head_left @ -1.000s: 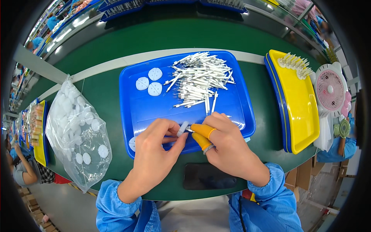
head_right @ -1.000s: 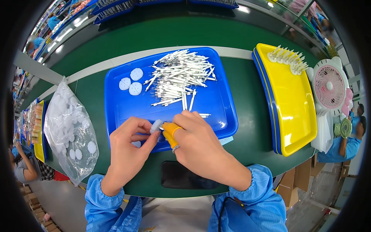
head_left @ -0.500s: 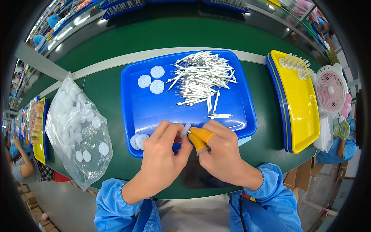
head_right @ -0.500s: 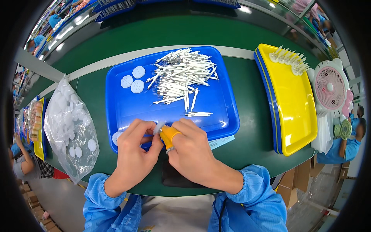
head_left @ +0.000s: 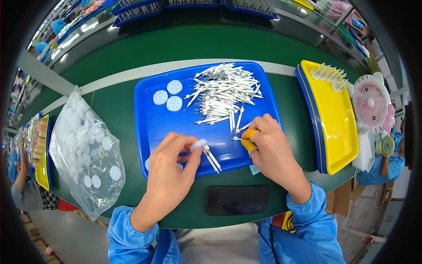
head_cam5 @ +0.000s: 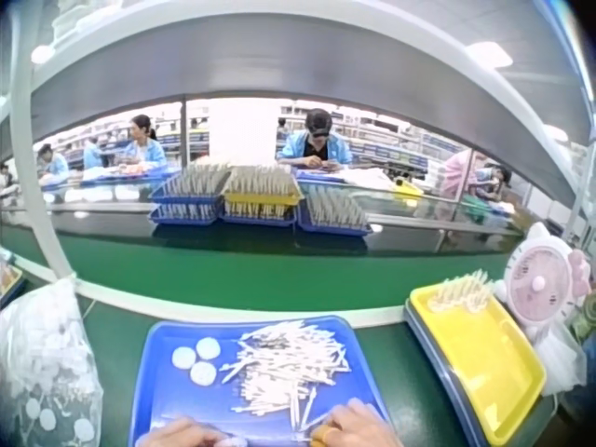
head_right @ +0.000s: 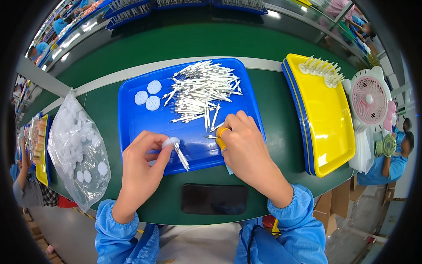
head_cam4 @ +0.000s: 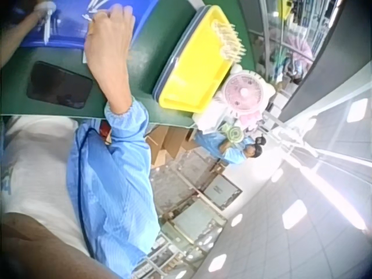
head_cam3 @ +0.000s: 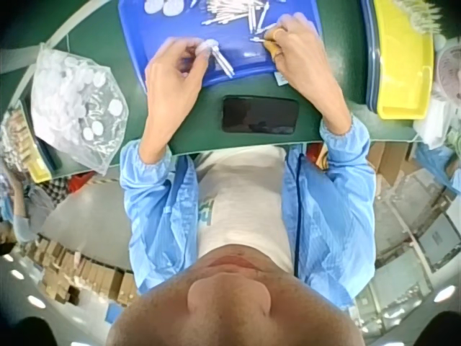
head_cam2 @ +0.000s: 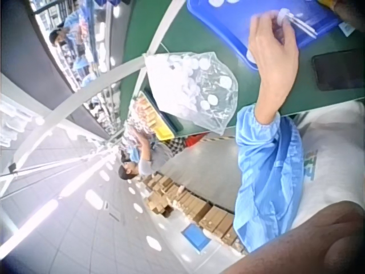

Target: The person inserts white plastic sticks into small white circular discs using a yellow tool. They pick up a disc and a stick, use the tool to push the stick into the disc, and then place the assembled unit into a yellow tray. This process is repeated continuously throughout the video.

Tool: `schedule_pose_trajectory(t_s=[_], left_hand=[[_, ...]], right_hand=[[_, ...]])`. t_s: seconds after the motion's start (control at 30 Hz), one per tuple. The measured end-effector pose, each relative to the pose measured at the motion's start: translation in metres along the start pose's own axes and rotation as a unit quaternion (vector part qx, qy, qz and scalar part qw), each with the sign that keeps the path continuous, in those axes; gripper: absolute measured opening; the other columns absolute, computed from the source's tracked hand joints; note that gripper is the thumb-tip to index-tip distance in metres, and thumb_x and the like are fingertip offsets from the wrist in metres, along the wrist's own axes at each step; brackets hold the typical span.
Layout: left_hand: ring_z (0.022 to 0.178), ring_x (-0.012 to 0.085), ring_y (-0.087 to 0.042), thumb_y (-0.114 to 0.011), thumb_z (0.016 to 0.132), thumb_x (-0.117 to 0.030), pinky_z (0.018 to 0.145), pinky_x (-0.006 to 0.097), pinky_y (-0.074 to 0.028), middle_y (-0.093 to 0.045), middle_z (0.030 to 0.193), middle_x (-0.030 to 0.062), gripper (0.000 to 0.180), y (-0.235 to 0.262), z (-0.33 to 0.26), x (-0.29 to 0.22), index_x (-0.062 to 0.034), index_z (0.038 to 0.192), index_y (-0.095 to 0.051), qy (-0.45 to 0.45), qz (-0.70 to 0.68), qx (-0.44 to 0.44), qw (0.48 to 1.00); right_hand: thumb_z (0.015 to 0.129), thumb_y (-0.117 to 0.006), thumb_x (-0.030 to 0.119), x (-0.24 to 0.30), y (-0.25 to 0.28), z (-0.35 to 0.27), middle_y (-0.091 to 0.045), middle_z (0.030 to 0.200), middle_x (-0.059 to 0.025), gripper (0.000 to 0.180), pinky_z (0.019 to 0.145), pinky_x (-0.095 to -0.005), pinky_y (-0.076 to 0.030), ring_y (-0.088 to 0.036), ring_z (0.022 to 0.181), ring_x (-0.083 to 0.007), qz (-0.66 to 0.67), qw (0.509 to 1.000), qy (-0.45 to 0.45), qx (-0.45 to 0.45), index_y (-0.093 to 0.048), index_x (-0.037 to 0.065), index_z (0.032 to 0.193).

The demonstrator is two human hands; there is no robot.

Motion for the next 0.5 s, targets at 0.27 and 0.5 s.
schedule_pose_trajectory(t_s=[0.27, 0.5], left_hand=[[0.092, 0.0152, -0.073, -0.072, 0.095, 0.004, 0.074, 0.029, -0.063, -0.069, 0.104, 0.0083, 0.012, -0.006, -0.001, -0.003, 0.0047, 0.107, -0.072, -0.001, -0.028, 0.017, 0.999], [0.090, 0.0162, -0.074, -0.075, 0.093, 0.005, 0.074, 0.030, -0.065, -0.069, 0.103, 0.0096, 0.014, -0.008, -0.003, -0.009, 0.0044, 0.107, -0.072, -0.038, -0.005, 0.003, 0.999]], right_hand=[[0.073, -0.069, -0.009, 0.047, 0.004, -0.003, -0.064, 0.105, -0.0174, 0.042, 0.084, -0.0450, -0.048, -0.059, 0.100, -0.0363, 0.234, 0.971, 0.040, 0.026, -0.074, -0.006, 0.115], [0.068, -0.068, -0.009, 0.040, -0.002, -0.005, -0.059, 0.100, -0.0167, 0.051, 0.085, -0.0445, -0.049, -0.059, 0.096, -0.0364, 0.193, 0.979, 0.053, 0.035, -0.073, -0.008, 0.119]])
Point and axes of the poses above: each hand's wrist, its own z-axis towards the middle knuckle, its own y-axis out of the back of the hand, x = y × z, the point moved 8 cm from there along z, towards the middle knuckle
